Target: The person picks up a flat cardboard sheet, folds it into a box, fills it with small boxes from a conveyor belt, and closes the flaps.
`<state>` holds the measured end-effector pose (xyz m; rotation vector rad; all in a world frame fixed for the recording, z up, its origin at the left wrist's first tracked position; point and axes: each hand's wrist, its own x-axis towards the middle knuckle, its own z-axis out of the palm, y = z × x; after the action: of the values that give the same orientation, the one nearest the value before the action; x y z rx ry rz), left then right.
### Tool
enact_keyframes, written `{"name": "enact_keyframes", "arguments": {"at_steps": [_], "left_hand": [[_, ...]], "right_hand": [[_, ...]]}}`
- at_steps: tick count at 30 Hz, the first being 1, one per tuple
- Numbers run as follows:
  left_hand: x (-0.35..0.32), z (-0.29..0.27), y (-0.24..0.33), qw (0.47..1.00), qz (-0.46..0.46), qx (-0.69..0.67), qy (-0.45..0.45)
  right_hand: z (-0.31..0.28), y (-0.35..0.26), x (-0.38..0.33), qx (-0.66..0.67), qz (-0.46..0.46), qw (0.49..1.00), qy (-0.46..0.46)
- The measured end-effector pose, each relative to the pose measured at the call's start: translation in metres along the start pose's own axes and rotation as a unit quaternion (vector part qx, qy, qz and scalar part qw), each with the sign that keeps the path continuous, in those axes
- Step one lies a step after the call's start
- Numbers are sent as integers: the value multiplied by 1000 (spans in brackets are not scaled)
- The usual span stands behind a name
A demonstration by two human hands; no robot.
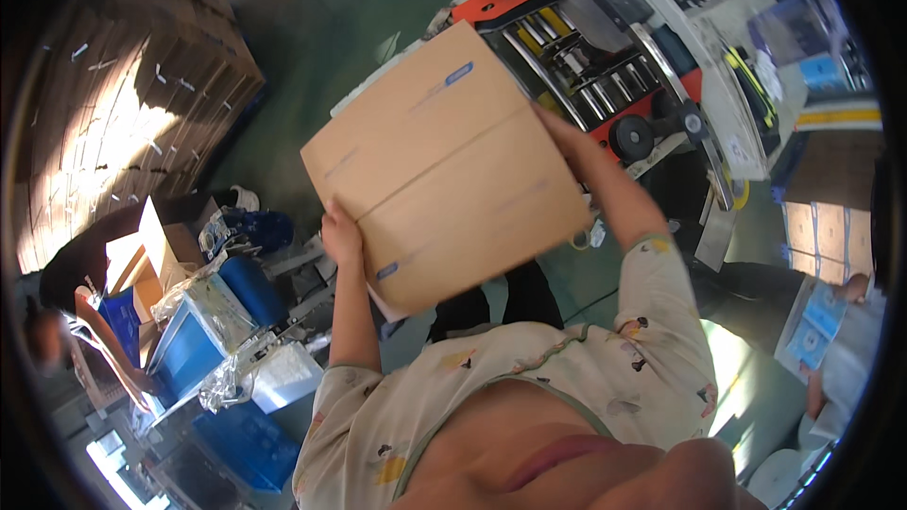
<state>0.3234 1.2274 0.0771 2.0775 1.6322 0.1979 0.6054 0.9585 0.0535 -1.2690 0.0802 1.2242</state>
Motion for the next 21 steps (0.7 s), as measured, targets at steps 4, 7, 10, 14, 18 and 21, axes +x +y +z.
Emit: {"name": "enact_keyframes", "arguments": {"at_steps": [4,7,10,14,18,21], "left_hand": [[3,13,19,998,11,-51,27],[-5,7,35,961,107,-236,-99],[-17,8,20,948,170,-255,-88],[-23,12,40,940,67,-306,-135],[-15,54,103,922,142,-327,-152],[-16,49,146,917,165,-329,-156]], "right_hand": [[25,-76,-32,-395,-287,868,86],[75,-43,-65,-690,-381,609,91],[70,-18,-35,-694,-426,576,69],[53,-43,-4,-681,-486,547,28],[0,-69,17,-707,-442,542,107],[6,-70,10,-689,-387,572,220]]}}
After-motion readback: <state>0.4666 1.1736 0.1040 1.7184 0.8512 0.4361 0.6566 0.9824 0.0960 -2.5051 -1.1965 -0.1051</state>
